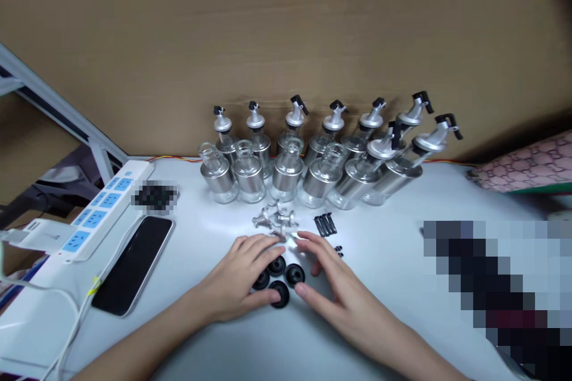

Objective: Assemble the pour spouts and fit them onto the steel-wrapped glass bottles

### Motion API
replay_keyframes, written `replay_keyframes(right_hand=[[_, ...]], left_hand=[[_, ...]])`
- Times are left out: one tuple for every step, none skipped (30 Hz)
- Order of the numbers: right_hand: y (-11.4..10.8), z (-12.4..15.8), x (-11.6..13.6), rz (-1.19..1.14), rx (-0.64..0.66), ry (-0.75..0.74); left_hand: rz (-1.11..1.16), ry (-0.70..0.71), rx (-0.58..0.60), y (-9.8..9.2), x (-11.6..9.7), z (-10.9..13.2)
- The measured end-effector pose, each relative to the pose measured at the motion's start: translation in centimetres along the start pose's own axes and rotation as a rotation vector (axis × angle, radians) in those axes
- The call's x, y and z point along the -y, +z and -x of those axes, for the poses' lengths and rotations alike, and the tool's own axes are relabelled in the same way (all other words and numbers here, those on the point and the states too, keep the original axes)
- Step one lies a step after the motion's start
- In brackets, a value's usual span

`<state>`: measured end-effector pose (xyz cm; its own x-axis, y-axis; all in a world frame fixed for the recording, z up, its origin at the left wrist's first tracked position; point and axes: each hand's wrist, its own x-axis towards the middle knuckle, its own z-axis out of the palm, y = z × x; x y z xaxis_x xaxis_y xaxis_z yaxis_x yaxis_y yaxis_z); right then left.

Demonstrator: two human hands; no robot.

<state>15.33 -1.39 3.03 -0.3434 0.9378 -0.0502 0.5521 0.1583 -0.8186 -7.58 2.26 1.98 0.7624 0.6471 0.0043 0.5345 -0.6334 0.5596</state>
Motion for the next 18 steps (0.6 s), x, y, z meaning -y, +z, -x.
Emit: replay_keyframes(right_hand=[[0.1,0.0,-0.1,0.003,0.034,0.002],[0.1,0.0,-0.2,0.005,0.068,0.003],[0.1,-0.1,-0.3,0.006,0.093,0.004],[0.0,-0.1,-0.3,0.006,0.110,0.004],[0.0,-0.2,-0.4,0.004,0.119,0.004],[0.0,-0.2,-0.5,0.000,0.120,0.002],[-0.1,-0.3,-0.5,-0.003,0.119,0.003],[-0.1,-0.3,-0.5,-0.004,0.116,0.006],[-0.1,-0.3,-0.5,-0.001,0.112,0.007],[-0.1,-0.4,-0.4,0.009,0.106,0.003],[-0.1,-0.4,-0.2,0.025,0.093,-0.011],[-0.1,-0.5,0.0,0.045,0.070,-0.038],[-0.3,-0.6,0.3,0.064,0.026,-0.077],[-0.5,-0.7,0.5,0.081,-0.049,-0.124],[-0.9,-0.9,0.7,0.093,-0.158,-0.174],[-1.4,-1.2,0.9,0.098,-0.296,-0.222],[-2.1,-1.6,0.9,0.096,-0.453,-0.265],[-3.0,-2.1,0.9,0.090,-0.618,-0.303]], left_hand=[[-0.003,0.005,0.006,0.0,0.0,0.0],[-0.009,0.012,0.012,0.0,0.0,0.1],[-0.016,0.016,0.015,0.0,-0.1,0.1],[-0.025,0.016,0.014,0.1,-0.1,0.2],[-0.035,0.012,0.011,0.1,-0.1,0.2],[-0.046,0.009,0.006,0.2,-0.1,0.3],[-0.055,0.004,0.000,0.3,-0.1,0.3],[-0.062,0.000,-0.005,0.3,-0.1,0.3],[-0.066,-0.003,-0.012,0.3,-0.1,0.3],[-0.067,-0.005,-0.021,0.3,-0.1,0.3],[-0.064,-0.008,-0.032,0.2,-0.2,0.3],[-0.058,-0.011,-0.044,0.1,-0.2,0.2],[-0.051,-0.014,-0.060,0.0,-0.3,0.2],[-0.047,-0.016,-0.083,0.0,-0.4,0.3],[-0.048,-0.014,-0.113,0.0,-0.4,0.3],[-0.057,0.001,-0.147,0.2,-0.4,0.4],[-0.075,0.039,-0.186,0.5,-0.4,0.5],[-0.099,0.098,-0.226,1.1,-0.5,0.7]])
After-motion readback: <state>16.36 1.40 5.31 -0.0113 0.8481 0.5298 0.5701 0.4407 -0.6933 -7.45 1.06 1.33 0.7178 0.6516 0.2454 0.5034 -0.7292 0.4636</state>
